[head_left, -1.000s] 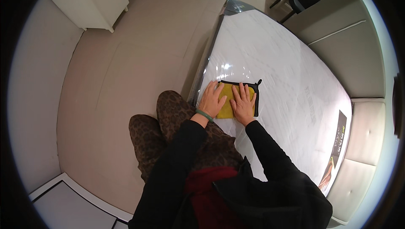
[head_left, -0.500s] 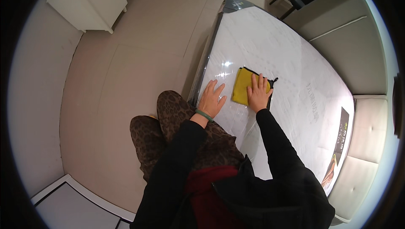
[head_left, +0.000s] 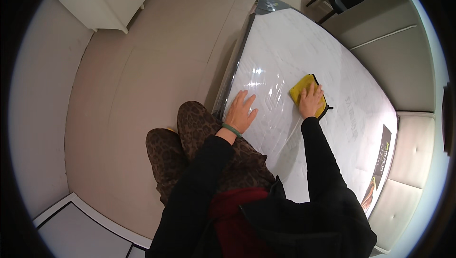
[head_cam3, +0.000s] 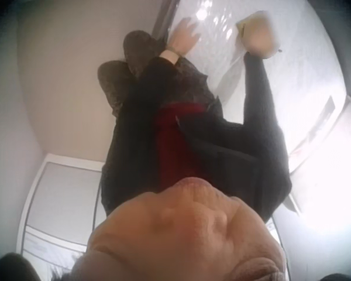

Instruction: The person wipes a mattress with a yellow cloth, then moves to wipe a dark table and a white table in a furniture showroom. The person uses the cloth to clean the surfaces of the furniture.

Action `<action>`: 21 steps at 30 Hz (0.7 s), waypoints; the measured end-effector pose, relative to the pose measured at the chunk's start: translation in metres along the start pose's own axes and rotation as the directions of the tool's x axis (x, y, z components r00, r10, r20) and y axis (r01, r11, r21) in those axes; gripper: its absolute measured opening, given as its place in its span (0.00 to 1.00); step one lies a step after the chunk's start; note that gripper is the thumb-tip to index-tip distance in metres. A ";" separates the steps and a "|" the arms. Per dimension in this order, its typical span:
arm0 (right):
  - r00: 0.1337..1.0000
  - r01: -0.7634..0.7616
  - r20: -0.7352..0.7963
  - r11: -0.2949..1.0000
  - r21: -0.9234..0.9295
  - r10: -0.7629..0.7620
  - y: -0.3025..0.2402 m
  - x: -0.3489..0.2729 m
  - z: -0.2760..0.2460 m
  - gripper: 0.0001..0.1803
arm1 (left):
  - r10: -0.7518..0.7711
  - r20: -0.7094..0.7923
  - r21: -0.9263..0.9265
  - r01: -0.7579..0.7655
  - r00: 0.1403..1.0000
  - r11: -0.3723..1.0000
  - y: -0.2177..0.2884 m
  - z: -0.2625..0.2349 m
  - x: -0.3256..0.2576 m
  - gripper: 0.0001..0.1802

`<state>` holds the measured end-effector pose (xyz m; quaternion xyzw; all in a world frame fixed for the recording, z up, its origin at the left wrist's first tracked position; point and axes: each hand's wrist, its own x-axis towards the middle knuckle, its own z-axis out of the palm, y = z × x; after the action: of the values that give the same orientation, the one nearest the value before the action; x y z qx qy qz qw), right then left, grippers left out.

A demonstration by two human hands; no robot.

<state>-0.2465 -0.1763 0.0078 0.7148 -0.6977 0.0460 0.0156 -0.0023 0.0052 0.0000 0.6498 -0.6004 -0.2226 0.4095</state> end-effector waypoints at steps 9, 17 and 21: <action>0.981 0.195 -0.002 0.980 0.036 -0.195 -0.019 -0.001 0.021 0.33 | 0.012 0.028 -0.002 -0.012 1.000 1.000 -0.001 0.002 0.000 0.27; 0.969 0.247 -0.016 0.965 0.089 -0.246 -0.032 0.051 0.030 0.33 | 0.018 0.045 -0.002 -0.018 0.999 1.000 0.003 0.002 0.002 0.27; 0.967 0.247 0.032 0.963 0.108 -0.252 -0.048 0.063 0.029 0.33 | 0.019 0.038 0.016 -0.020 0.999 1.000 0.003 0.005 0.002 0.27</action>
<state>-0.1963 -0.2402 -0.0139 0.7977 -0.5989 0.0634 -0.0313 -0.0078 0.0025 0.0003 0.6429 -0.6160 -0.2260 0.3951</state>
